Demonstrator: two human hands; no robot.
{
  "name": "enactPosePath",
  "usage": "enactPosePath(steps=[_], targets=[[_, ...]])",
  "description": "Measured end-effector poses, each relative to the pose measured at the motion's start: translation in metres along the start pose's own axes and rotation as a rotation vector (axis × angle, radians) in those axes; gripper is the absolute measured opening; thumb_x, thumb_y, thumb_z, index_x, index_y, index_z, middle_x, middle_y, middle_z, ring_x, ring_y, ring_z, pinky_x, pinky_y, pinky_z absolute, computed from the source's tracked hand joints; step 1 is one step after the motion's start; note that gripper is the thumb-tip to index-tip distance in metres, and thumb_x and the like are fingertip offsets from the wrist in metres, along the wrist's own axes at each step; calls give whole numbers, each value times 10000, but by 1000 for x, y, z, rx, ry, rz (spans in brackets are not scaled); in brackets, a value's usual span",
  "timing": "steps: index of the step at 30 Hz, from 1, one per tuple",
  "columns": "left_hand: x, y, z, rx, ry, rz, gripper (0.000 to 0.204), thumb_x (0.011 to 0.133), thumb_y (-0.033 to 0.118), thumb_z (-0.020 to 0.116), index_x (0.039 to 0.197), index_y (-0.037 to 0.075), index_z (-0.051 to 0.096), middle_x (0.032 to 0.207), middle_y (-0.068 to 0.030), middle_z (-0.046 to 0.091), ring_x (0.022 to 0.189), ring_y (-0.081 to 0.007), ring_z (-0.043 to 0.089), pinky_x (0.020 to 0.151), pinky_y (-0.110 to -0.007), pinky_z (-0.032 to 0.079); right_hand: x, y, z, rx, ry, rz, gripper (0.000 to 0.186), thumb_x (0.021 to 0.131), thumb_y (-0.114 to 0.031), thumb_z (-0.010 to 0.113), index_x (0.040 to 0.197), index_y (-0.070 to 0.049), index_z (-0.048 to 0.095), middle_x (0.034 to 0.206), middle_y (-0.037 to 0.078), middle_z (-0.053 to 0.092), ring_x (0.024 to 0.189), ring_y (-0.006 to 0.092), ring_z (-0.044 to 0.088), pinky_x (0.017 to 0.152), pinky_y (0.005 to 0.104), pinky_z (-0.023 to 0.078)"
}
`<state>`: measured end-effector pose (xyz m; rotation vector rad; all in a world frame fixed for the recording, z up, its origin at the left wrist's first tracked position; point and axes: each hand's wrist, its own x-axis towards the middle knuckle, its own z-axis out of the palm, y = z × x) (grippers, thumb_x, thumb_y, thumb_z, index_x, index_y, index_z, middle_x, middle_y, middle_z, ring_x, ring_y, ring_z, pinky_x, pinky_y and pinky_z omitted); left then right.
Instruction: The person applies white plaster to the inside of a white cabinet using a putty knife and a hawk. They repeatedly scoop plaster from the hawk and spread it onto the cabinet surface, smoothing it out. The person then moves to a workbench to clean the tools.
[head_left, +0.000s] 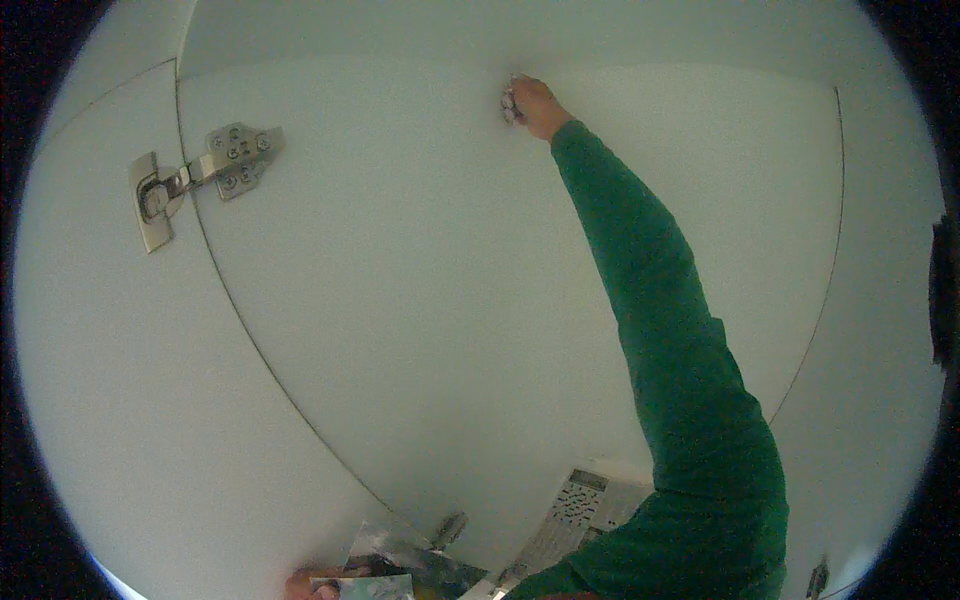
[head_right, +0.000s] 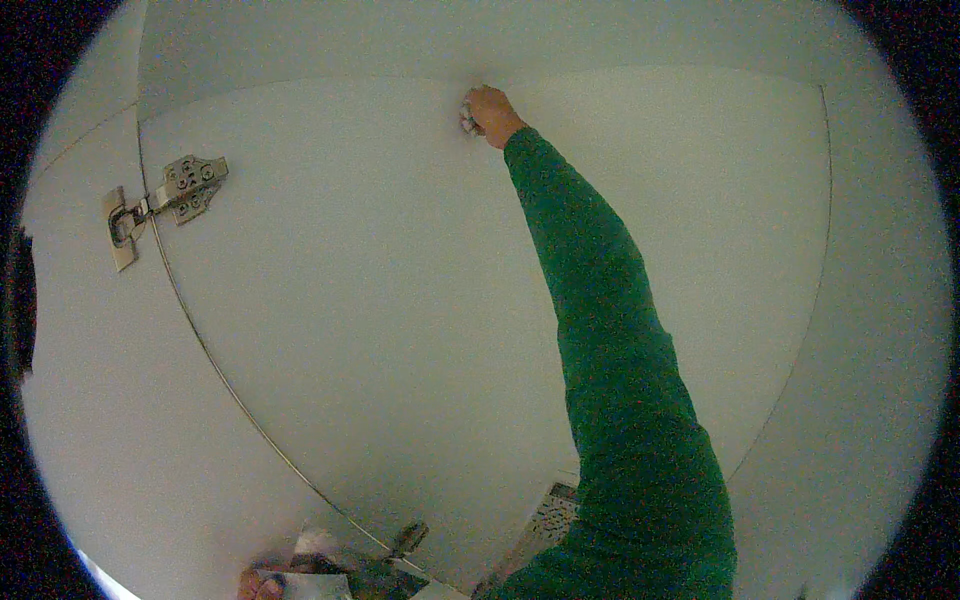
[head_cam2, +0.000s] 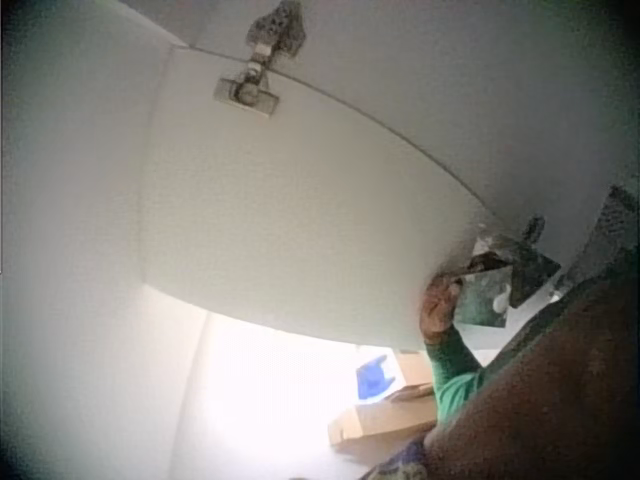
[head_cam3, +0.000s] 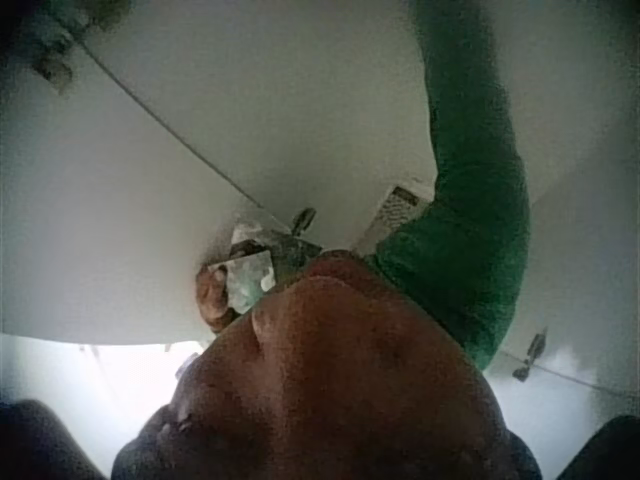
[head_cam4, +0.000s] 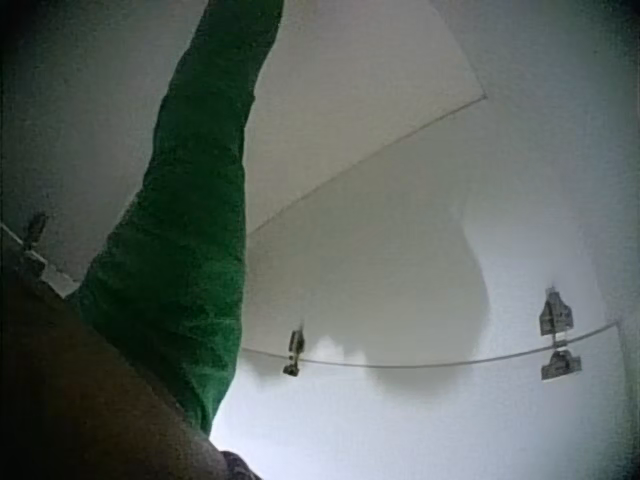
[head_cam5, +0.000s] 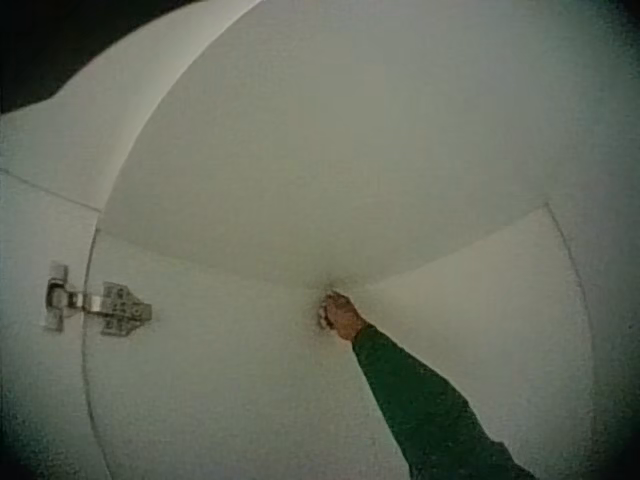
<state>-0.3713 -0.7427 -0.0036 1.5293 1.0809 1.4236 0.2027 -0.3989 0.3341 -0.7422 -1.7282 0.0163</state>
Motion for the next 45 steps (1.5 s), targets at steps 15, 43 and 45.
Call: enactPosePath(steps=[15, 43, 45], targets=[[-119, -17, -20, -149, -41, -90, 265, 843, 224, 657, 860, -34, 596, 774, -25, 562, 681, -170, 480, 627, -325, 409, -115, -233, 106, -1252, 212, -749, 180, 714, -207, 559, 696, -44, 633, 769, 176, 621, 732, 339, 599, 650, 485, 484], [-159, -97, -50, 189, 85, 268, 259, 866, 248, 620, 962, 8, 609, 854, -55, 559, 770, -189, 498, 709, -313, 418, -160, -274, 144, -965, 238, -786, 163, 748, -139, 530, 751, 6, 604, 857, 265, 622, 769, 460, 597, 760, 500, 504], [-143, -76, -26, 816, 95, 757, 189, 888, 192, 613, 919, 7, 637, 639, -46, 463, 558, -202, 384, 533, -311, 360, -171, -303, 142, -774, 313, -721, 215, 761, -159, 533, 768, 43, 607, 886, 289, 620, 784, 466, 606, 759, 505, 506]])
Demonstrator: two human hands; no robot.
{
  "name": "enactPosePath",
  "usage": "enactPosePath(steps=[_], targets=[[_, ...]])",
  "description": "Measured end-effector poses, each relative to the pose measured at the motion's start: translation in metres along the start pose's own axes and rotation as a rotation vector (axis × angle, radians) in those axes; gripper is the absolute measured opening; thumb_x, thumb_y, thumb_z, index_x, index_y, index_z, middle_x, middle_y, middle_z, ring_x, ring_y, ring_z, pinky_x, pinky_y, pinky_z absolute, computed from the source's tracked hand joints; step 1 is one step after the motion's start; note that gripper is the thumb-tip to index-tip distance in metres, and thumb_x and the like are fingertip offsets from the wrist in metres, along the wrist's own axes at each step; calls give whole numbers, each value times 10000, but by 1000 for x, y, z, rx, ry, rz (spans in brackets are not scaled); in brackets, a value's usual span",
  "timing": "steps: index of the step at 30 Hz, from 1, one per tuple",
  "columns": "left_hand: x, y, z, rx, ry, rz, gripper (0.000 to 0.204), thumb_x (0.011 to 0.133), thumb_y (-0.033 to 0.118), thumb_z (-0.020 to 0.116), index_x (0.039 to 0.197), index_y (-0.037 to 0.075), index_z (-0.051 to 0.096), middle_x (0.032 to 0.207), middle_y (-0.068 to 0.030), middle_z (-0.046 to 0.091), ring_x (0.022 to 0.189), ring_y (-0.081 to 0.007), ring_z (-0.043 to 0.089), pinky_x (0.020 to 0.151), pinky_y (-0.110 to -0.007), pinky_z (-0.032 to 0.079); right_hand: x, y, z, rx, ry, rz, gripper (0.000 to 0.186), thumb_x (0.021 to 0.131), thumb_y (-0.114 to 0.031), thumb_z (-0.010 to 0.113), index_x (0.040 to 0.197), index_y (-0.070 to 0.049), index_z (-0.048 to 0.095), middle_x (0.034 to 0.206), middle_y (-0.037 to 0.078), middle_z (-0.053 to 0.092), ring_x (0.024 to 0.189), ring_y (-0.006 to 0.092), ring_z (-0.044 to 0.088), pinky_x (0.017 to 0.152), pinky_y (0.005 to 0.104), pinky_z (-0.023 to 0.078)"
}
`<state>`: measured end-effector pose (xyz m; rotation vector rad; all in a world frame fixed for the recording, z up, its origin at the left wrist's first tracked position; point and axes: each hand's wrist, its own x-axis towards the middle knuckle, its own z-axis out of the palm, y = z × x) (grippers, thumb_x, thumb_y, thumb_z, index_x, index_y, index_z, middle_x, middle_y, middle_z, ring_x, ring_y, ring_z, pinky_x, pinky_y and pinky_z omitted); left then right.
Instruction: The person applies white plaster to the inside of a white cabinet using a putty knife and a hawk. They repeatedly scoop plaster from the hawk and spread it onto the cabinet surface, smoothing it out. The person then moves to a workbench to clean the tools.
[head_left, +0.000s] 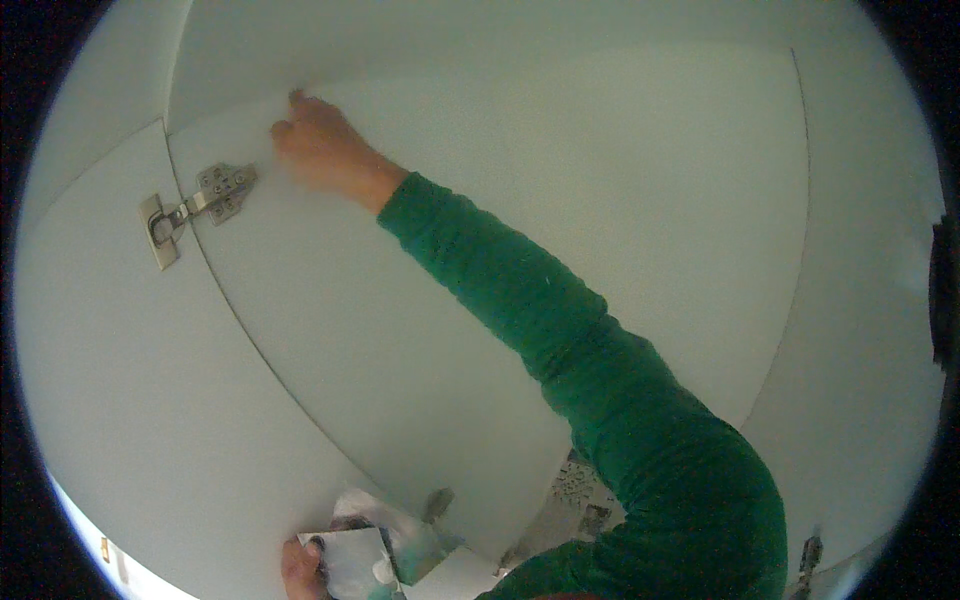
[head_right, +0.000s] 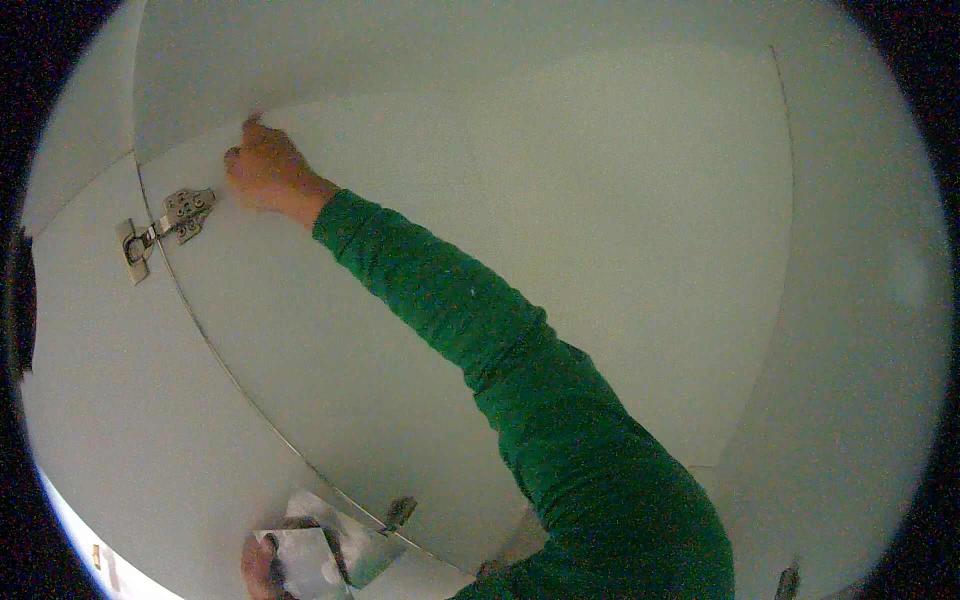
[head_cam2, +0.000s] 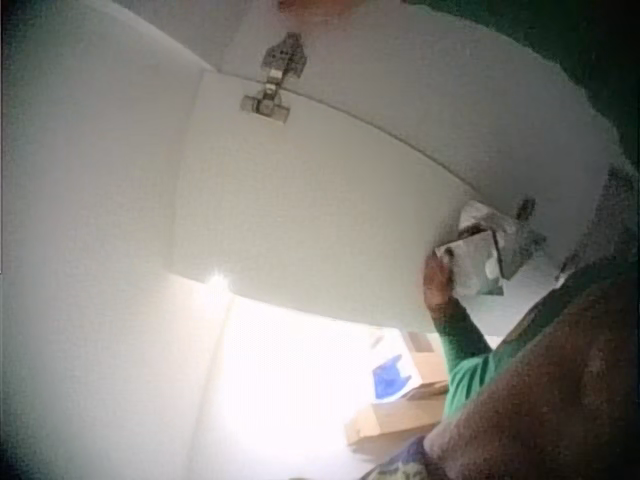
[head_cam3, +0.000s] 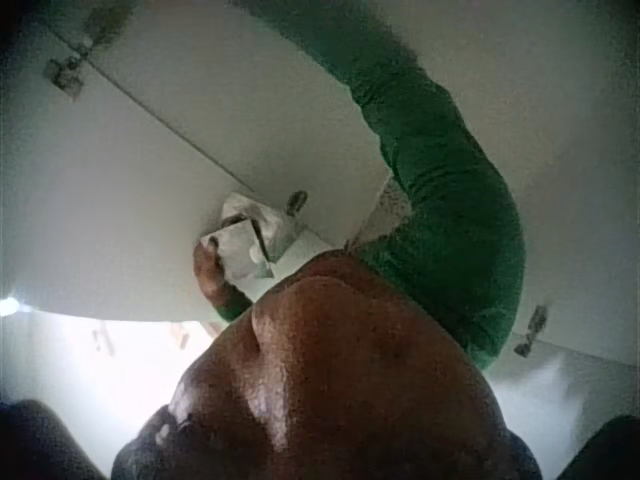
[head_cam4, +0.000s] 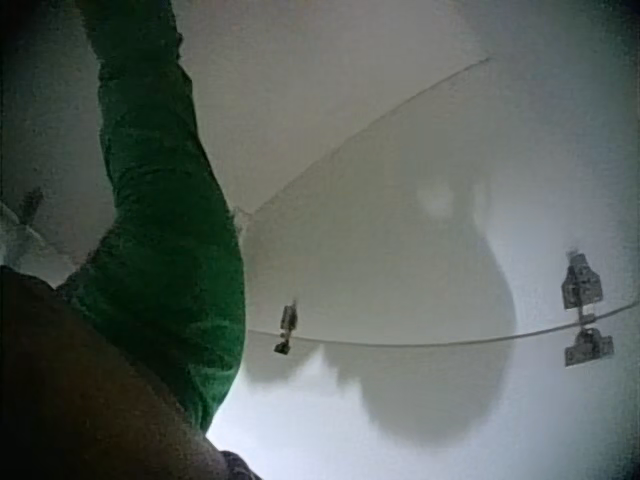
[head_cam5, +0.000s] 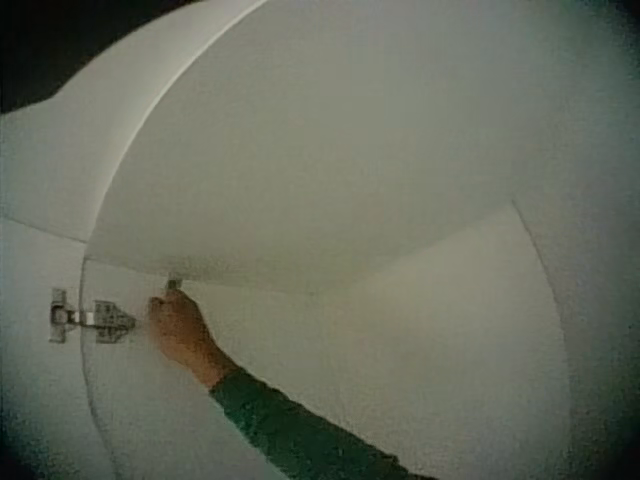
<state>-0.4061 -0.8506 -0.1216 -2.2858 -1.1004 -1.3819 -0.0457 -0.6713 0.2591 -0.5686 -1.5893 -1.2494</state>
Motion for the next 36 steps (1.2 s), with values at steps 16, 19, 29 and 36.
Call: enactPosePath(steps=[16, 19, 29, 36], targets=[[93, 79, 44, -1090, 73, -735, 237, 877, 135, 526, 1064, 47, 643, 812, -98, 568, 768, -237, 547, 664, -374, 442, -228, -142, -228, 908, -485, 639, 537, 878, -143, 543, 1387, -74, 384, 582, 80, 471, 453, 120, 407, 467, 283, 367], [136, 107, 50, -569, -67, -464, 296, 898, 278, 574, 985, 0, 627, 919, -77, 613, 808, -162, 557, 717, -317, 453, -229, -144, -244, 927, -586, 718, 577, 870, -137, 545, 1407, -76, 342, 591, 105, 502, 445, 168, 456, 469, 304, 383], [159, 154, 47, -1104, -187, -718, 286, 907, 301, 575, 873, 21, 621, 785, -29, 593, 706, -95, 548, 634, -232, 435, -213, -154, -255, 740, -843, 661, 658, 842, -77, 533, 1445, -98, 270, 628, 148, 533, 458, 231, 494, 509, 317, 435], [155, 142, 50, -722, -142, -702, 306, 919, 328, 553, 959, 38, 639, 893, -48, 602, 821, -120, 548, 727, -276, 444, -223, -157, -241, 652, -816, 499, 615, 834, -104, 535, 1410, -225, 357, 822, 188, 635, 588, 355, 605, 569, 409, 510]])
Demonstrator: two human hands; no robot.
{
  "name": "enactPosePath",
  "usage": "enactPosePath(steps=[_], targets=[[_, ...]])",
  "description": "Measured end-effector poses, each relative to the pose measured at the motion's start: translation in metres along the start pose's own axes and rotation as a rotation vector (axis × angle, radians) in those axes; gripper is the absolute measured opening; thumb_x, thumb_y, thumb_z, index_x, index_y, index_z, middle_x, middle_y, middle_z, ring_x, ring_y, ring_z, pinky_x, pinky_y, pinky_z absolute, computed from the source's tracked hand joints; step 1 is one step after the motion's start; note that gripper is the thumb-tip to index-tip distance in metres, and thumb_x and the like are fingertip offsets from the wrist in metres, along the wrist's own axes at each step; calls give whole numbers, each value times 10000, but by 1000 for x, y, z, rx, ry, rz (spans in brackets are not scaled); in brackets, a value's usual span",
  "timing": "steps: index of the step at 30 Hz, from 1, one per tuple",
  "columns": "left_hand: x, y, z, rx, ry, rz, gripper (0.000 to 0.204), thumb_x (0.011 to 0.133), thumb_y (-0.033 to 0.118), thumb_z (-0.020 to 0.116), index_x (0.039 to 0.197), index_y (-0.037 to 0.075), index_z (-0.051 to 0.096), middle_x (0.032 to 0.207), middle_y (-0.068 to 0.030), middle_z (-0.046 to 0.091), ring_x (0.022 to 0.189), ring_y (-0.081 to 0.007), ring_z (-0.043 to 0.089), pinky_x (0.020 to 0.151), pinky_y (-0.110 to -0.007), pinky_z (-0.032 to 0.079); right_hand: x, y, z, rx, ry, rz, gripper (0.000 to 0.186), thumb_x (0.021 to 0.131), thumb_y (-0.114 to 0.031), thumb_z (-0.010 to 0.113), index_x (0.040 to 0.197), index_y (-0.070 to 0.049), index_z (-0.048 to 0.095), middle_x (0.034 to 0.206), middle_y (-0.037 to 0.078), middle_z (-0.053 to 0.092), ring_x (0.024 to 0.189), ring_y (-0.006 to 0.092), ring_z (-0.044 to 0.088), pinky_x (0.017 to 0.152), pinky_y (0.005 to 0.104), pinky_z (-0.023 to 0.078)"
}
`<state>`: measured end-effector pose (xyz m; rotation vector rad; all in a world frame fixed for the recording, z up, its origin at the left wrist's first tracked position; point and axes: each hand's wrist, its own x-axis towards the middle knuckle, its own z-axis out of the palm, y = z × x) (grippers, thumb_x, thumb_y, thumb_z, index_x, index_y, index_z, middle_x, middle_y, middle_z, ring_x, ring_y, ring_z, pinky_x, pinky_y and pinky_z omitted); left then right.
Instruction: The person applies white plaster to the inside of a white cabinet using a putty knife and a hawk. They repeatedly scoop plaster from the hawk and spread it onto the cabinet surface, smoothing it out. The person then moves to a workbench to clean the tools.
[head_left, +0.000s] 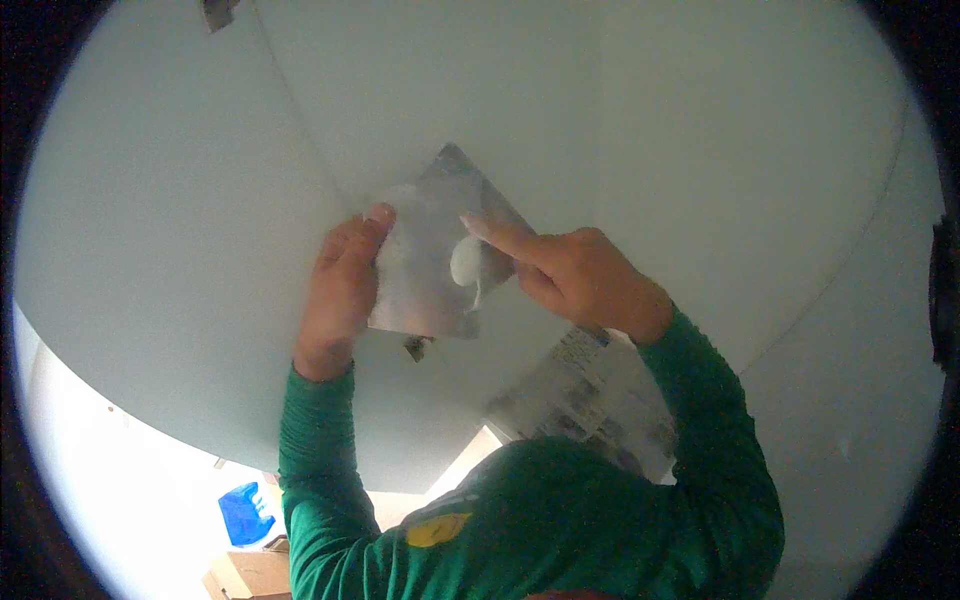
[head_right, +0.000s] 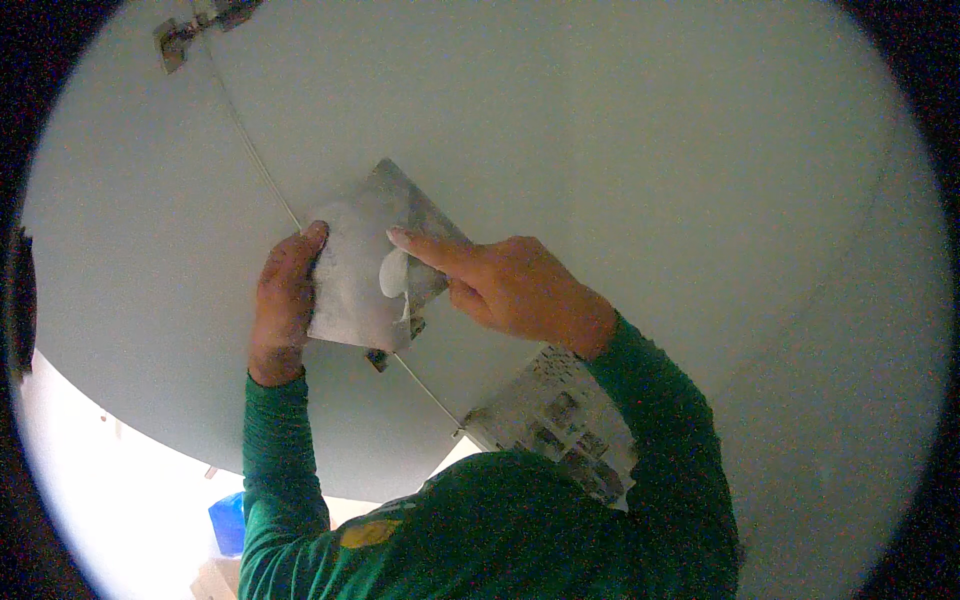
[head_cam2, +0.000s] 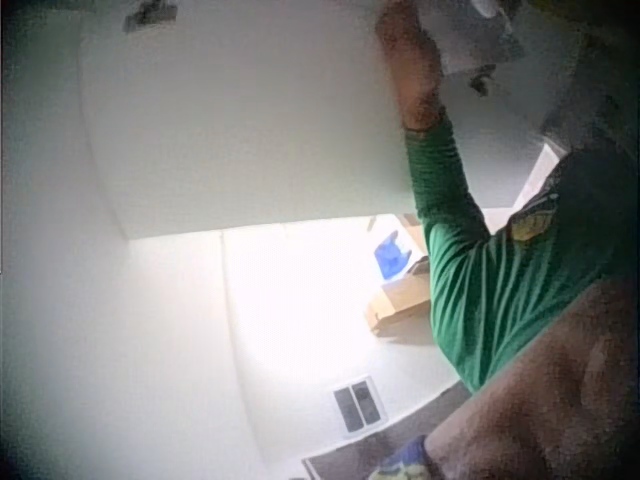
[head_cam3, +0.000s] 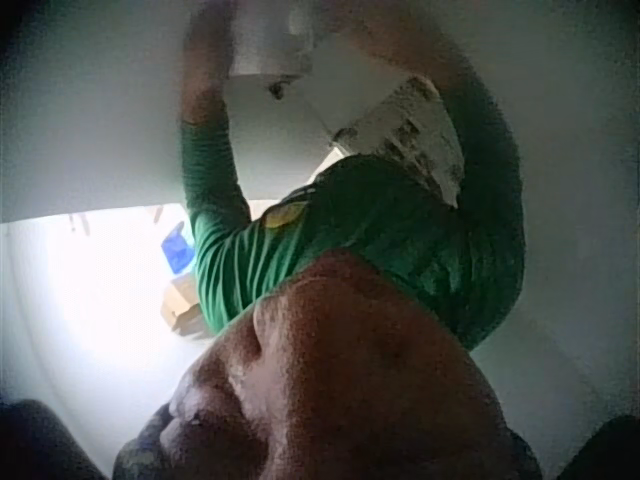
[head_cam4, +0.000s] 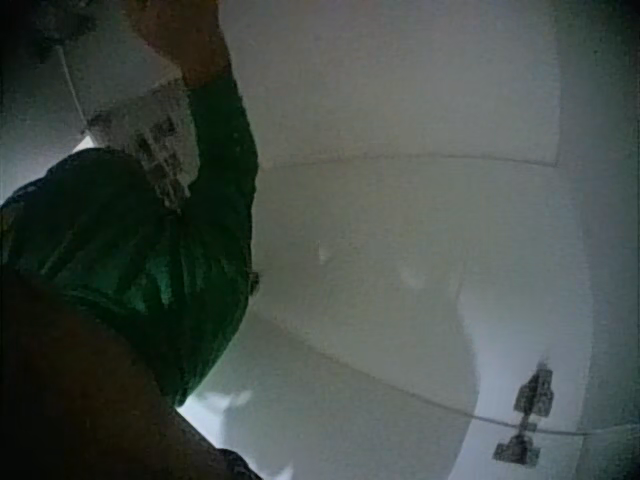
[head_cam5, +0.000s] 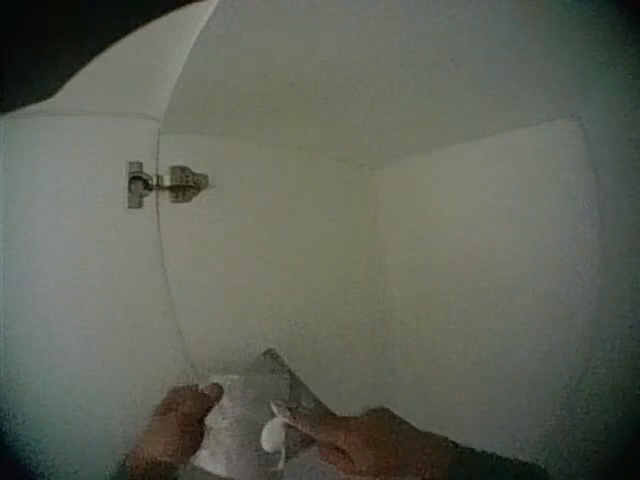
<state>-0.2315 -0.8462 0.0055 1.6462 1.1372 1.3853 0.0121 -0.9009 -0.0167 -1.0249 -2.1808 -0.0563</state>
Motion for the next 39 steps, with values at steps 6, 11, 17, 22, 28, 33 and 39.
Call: enactPosePath(steps=[6, 11, 17, 22, 28, 33, 39], targets=[[4, -11, -34, 606, 72, 446, 352, 943, 325, 507, 1024, 3, 625, 903, -45, 602, 829, -116, 544, 738, -288, 447, 1, 19, 4, 8, 13, -189, 583, 859, -117, 511, 1407, -252, 365, 759, 152, 628, 534, 272, 584, 520, 392, 493], [-28, 7, -47, -174, -52, 11, 380, 948, 324, 491, 1012, -27, 624, 769, -27, 603, 690, -114, 546, 659, -282, 455, 57, 26, -24, 644, 157, 119, 481, 903, -99, 453, 1381, -125, 403, 576, 42, 511, 477, 107, 462, 465, 283, 424], [-14, -46, -76, 42, 18, -53, 343, 939, 327, 511, 881, 8, 623, 736, -5, 583, 642, -89, 506, 593, -257, 415, 244, 54, -71, 878, 473, -121, 268, 912, -181, 444, 1134, -40, 501, 735, 58, 544, 581, 151, 522, 519, 304, 438], [-31, -32, -81, -56, -6, 19, 373, 936, 323, 525, 676, 56, 546, 628, 46, 450, 570, -63, 382, 488, -289, 302, 315, 81, -88, 959, 553, 55, 139, 895, -171, 467, 940, -41, 486, 799, 97, 589, 593, 192, 562, 497, 335, 432], [-15, -78, -111, 11, -183, -9, 362, 947, 332, 509, 819, 23, 647, 653, 44, 554, 581, -57, 458, 516, -240, 359, 350, 157, -122, 713, 481, -26, 191, 909, -211, 472, 833, -44, 524, 770, 91, 611, 609, 191, 583, 486, 336, 435], [-12, -48, -99, -65, -283, -38, 275, 930, 280, 535, 815, 52, 640, 670, 48, 544, 609, -53, 437, 532, -243, 334, 358, 132, -124, 853, 493, 100, 203, 915, -216, 457, 840, -44, 534, 749, 85, 603, 596, 191, 572, 503, 338, 452], [5, -84, -101, 48, -252, 131, 349, 961, 273, 474, 877, -23, 640, 670, -11, 572, 624, -90, 473, 549, -287, 378, 371, 85, -95, -15, 467, -218, 151, 858, -174, 518, 852, -31, 568, 745, 126, 607, 676, 246, 596, 571, 381, 488]])
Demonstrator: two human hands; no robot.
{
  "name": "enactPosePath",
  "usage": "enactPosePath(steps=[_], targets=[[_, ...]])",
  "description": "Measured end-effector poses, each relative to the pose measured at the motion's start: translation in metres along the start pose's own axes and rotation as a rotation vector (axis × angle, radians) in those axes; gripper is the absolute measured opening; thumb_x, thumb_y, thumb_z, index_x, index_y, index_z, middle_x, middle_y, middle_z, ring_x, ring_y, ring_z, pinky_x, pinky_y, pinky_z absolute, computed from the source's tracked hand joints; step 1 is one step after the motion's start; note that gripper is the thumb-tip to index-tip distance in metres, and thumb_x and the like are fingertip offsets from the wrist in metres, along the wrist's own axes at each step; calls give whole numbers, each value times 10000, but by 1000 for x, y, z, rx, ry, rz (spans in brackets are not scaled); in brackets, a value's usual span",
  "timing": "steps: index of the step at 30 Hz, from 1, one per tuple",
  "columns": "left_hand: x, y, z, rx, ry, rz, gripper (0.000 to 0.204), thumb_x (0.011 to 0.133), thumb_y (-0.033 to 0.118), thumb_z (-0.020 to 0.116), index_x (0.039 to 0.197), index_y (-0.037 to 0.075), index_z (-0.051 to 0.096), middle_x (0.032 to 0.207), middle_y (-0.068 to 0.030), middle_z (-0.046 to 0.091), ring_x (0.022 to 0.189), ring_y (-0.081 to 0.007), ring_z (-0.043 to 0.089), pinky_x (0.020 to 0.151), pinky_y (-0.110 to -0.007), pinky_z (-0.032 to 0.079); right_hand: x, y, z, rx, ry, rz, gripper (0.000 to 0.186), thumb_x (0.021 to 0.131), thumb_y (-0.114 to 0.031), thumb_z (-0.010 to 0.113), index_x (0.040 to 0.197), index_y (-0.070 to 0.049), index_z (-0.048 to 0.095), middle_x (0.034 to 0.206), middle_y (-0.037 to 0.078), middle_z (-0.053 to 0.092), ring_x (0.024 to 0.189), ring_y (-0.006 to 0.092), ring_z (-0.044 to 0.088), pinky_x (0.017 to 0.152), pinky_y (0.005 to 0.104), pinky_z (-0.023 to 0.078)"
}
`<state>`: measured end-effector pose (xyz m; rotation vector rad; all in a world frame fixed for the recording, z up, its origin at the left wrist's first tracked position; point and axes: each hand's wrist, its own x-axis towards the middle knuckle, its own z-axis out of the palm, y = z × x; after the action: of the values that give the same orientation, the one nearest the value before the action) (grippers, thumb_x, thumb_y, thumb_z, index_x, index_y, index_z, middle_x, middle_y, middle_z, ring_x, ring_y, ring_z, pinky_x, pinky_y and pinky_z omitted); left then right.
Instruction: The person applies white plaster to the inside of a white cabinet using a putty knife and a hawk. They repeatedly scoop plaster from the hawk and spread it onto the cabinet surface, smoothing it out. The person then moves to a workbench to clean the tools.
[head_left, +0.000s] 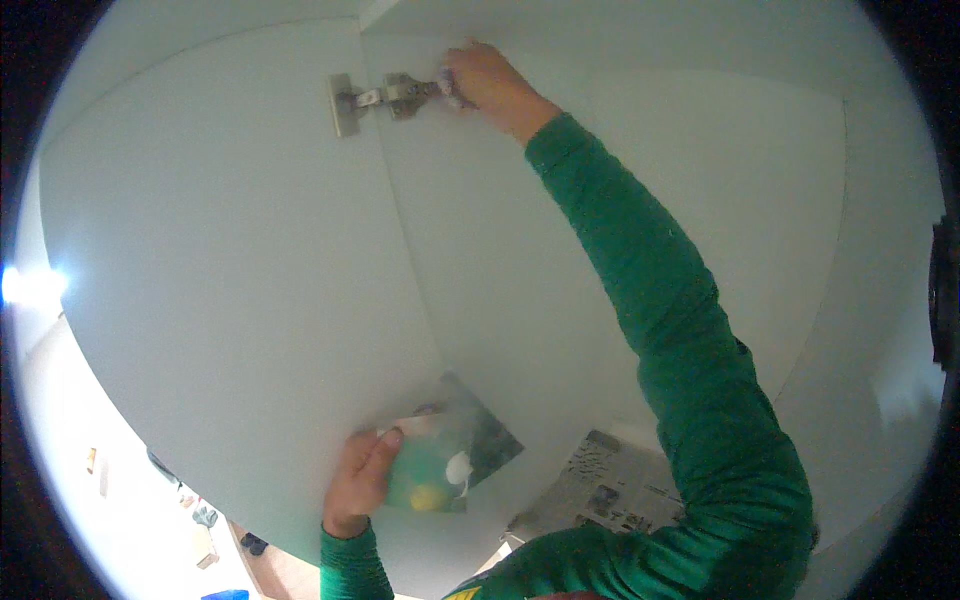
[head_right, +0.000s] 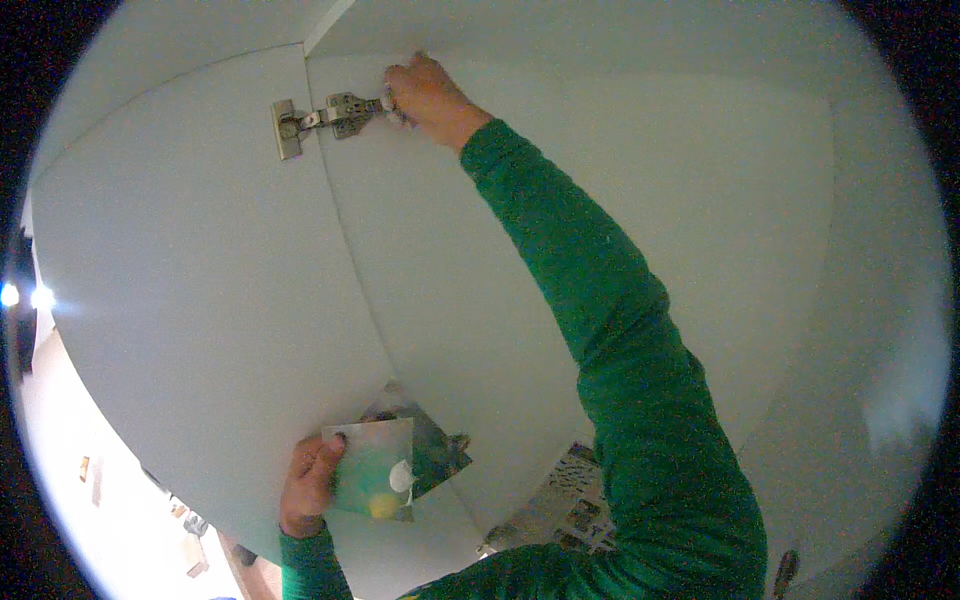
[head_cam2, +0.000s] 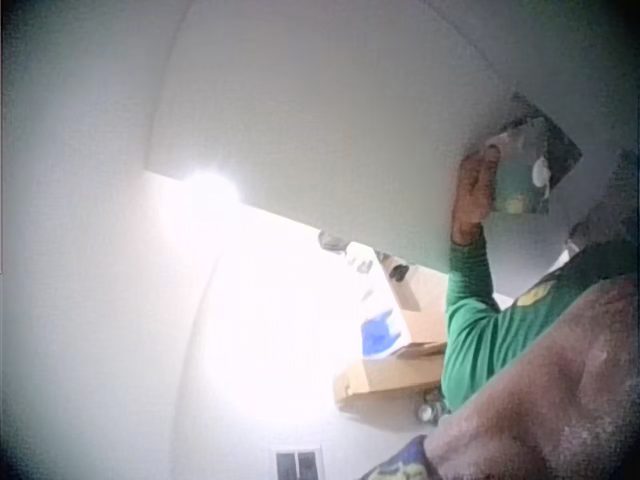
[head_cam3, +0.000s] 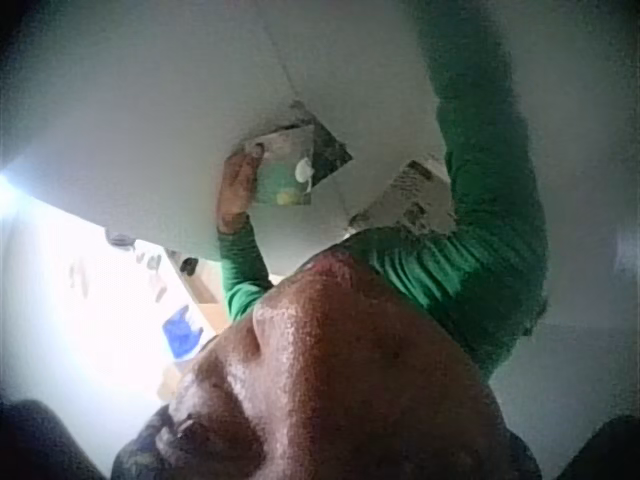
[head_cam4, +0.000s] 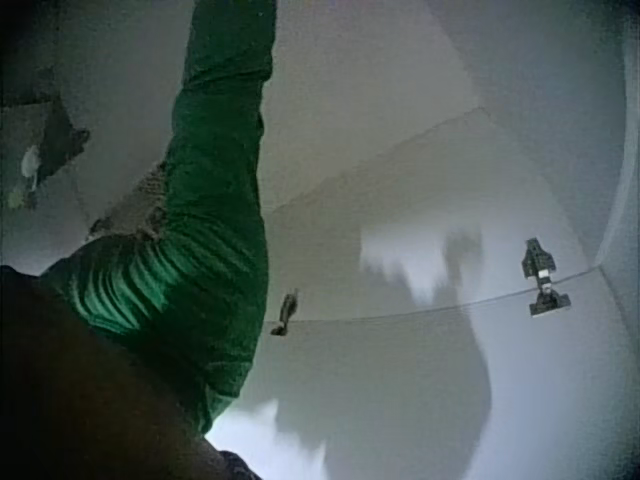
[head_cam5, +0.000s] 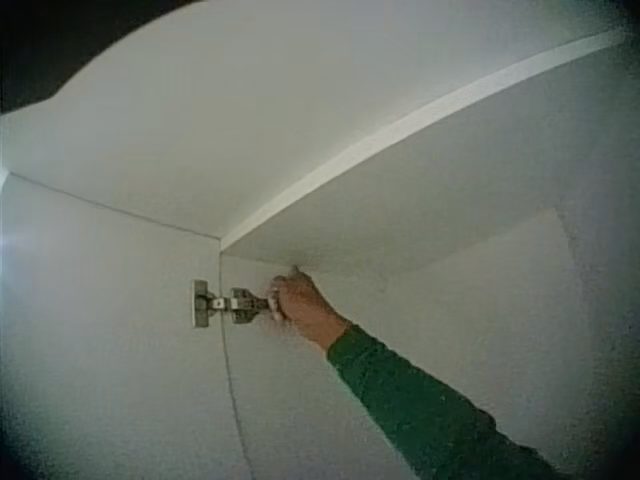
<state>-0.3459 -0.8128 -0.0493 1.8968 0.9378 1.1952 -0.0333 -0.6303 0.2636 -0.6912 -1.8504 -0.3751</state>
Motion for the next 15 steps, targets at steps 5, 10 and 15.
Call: enactPosePath(steps=[5, 10, 15], targets=[[19, 17, 19, 35, 37, 93, 305, 940, 225, 487, 862, -39, 618, 595, -49, 481, 576, -128, 417, 526, -327, 325, 17, 16, 12, -871, 8, -327, 223, 792, -204, 556, 911, -31, 630, 810, 210, 620, 806, 369, 601, 689, 464, 499], [28, -6, 31, 107, 95, 159, 296, 934, 213, 490, 838, -39, 612, 584, -32, 458, 567, -110, 401, 502, -317, 301, -13, -8, 1, -330, 71, -154, 229, 815, -226, 541, 928, -48, 631, 787, 168, 613, 815, 345, 602, 696, 458, 499], [44, -11, 48, -9, 51, 64, 285, 936, 206, 494, 814, -29, 599, 619, 6, 483, 574, -92, 401, 496, -287, 300, -45, 114, -46, -8, 333, -206, 183, 889, -207, 453, 787, -75, 529, 688, 95, 557, 630, 226, 558, 537, 375, 445]])
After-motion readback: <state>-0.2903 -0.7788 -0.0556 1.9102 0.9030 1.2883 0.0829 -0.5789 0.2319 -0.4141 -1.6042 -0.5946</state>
